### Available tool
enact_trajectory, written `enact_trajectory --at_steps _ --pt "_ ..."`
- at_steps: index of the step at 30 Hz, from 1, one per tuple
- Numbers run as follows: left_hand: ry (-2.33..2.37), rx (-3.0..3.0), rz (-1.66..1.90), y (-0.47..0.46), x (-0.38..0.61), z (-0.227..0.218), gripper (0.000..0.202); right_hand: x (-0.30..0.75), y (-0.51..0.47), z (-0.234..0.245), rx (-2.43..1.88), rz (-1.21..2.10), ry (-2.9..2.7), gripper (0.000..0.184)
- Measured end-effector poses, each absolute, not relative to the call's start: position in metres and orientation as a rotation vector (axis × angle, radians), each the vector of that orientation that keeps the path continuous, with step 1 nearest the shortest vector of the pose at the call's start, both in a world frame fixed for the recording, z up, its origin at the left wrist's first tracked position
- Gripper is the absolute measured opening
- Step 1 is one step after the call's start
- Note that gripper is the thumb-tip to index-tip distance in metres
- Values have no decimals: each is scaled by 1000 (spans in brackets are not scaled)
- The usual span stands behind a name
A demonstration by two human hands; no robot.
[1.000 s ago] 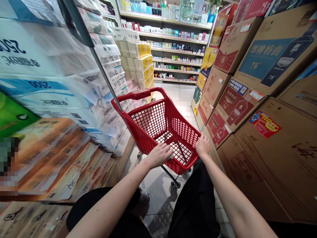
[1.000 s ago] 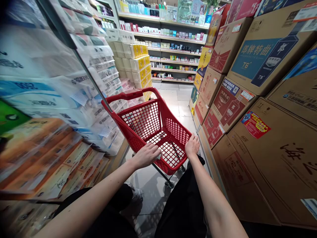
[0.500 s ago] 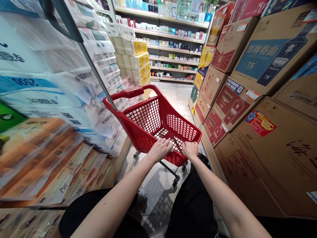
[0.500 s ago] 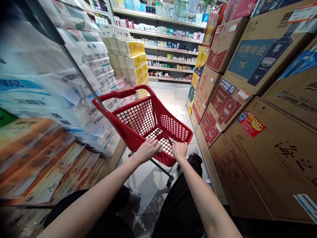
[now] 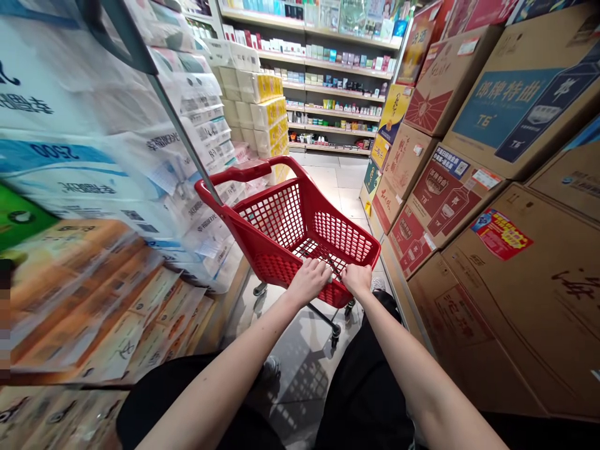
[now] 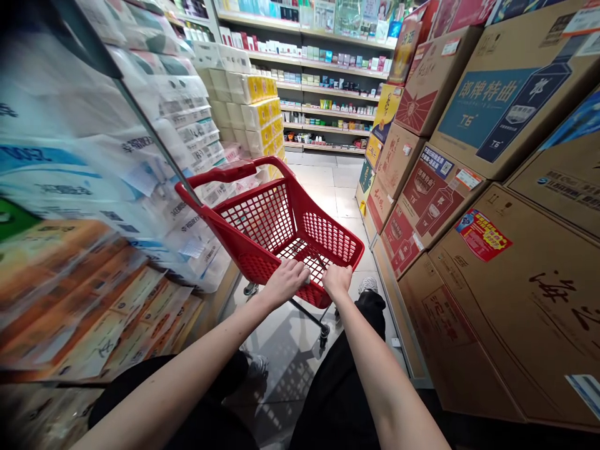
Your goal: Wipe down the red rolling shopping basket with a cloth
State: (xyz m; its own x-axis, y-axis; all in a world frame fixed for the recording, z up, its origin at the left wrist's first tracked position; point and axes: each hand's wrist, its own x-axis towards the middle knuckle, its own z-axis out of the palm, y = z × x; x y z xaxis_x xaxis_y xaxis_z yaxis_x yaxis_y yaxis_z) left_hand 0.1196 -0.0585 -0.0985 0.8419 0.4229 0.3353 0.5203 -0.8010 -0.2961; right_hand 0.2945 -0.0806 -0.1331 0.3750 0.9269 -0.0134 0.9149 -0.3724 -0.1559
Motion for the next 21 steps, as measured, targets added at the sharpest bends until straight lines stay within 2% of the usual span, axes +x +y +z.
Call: enact_trajectory --at_steps 21 --pt "-630 -2685 -410 -50 110 -96 17 295 -81 -129 -2495 122 -1694 35"
